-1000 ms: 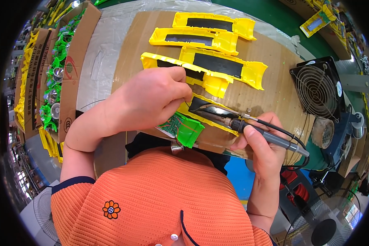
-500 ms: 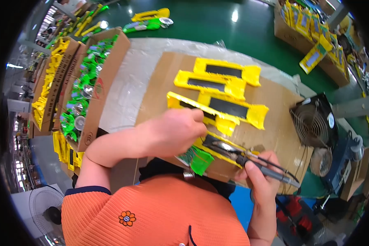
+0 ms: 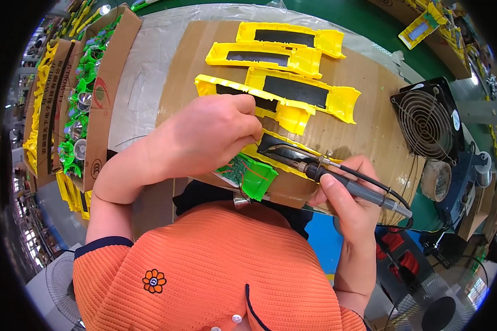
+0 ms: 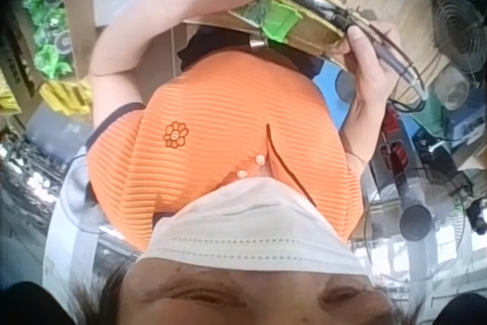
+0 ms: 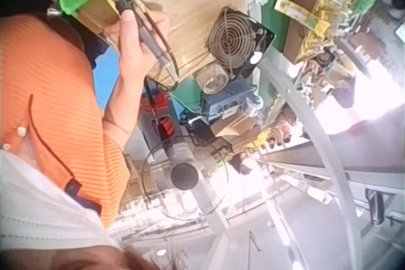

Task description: Soldering wires to circuit boards and assembling them into plastic housings on a factory line.

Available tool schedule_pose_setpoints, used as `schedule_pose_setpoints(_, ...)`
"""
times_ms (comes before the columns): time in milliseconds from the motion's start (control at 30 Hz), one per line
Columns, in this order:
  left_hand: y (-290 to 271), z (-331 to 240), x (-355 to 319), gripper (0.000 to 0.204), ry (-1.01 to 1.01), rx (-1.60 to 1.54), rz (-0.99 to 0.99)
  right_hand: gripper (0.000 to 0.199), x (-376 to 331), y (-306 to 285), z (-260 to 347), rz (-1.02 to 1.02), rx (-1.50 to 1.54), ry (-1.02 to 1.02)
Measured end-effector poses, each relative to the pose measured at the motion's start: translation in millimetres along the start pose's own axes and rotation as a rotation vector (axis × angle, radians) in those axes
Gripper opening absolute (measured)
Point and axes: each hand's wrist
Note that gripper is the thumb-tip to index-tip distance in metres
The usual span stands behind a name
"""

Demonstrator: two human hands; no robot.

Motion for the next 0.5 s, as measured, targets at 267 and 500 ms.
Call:
schedule_pose_setpoints(267, -0.2, -1.2, -1.2, 0.008, 0.008, 0.006, -0.002, 0.014, -0.1, -3.1, 0.6, 0.027, 0.025, 0.019)
schedule_pose_setpoints(500, -2.6, -0.6, -0.2, 0.009, 0.019, 0.010, -0.002, 0.013, 0.9, -7.2, -2.9, 0.032, 0.114, -0.025)
Point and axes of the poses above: each hand's wrist, its own x-axis towards the middle knuckle, its own y-axis out of the palm, z = x × y, and after that the axes turned 5 degrees about y, right-handed
